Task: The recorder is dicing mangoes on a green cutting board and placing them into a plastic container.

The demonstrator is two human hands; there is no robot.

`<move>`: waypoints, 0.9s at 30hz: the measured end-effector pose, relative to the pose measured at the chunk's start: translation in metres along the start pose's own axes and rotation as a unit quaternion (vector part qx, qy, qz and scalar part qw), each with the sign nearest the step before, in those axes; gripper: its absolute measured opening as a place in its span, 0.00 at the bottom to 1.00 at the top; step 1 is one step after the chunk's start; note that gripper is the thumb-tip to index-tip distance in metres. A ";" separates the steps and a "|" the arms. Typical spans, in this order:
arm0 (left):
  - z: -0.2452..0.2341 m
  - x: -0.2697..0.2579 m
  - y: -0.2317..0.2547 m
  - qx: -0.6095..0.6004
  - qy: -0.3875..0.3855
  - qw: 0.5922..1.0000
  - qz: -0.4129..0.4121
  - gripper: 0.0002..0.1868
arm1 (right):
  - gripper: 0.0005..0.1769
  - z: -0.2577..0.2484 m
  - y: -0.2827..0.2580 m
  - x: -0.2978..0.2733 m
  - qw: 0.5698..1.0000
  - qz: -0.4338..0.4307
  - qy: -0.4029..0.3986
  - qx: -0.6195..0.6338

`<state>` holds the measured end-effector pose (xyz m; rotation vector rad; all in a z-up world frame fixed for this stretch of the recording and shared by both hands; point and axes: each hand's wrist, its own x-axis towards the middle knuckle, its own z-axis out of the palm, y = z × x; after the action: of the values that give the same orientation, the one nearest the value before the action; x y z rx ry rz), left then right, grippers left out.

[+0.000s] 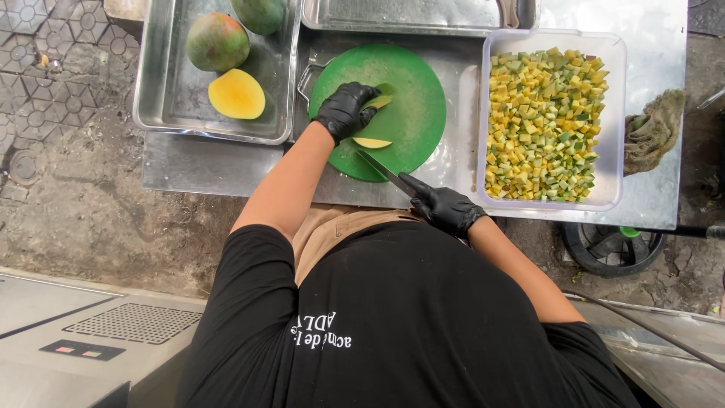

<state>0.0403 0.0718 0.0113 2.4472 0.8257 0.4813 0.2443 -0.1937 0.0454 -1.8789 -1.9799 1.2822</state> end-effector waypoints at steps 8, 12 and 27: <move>-0.040 -0.056 0.004 -0.072 0.095 0.992 -0.041 0.21 | 0.37 -0.021 -0.003 0.019 0.995 0.069 0.061 -0.028; 0.010 -0.077 0.026 -0.012 0.112 0.993 -0.044 0.25 | 0.38 -0.012 0.014 0.026 0.990 0.046 0.130 -0.024; 0.031 -0.092 0.005 -0.087 0.110 0.989 -0.052 0.27 | 0.39 -0.019 -0.032 0.022 0.980 0.066 0.134 -0.134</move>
<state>-0.0122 -0.0008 -0.0257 2.2049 0.9524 0.7612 0.2267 -0.1611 0.0671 -2.2022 -1.9918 0.7632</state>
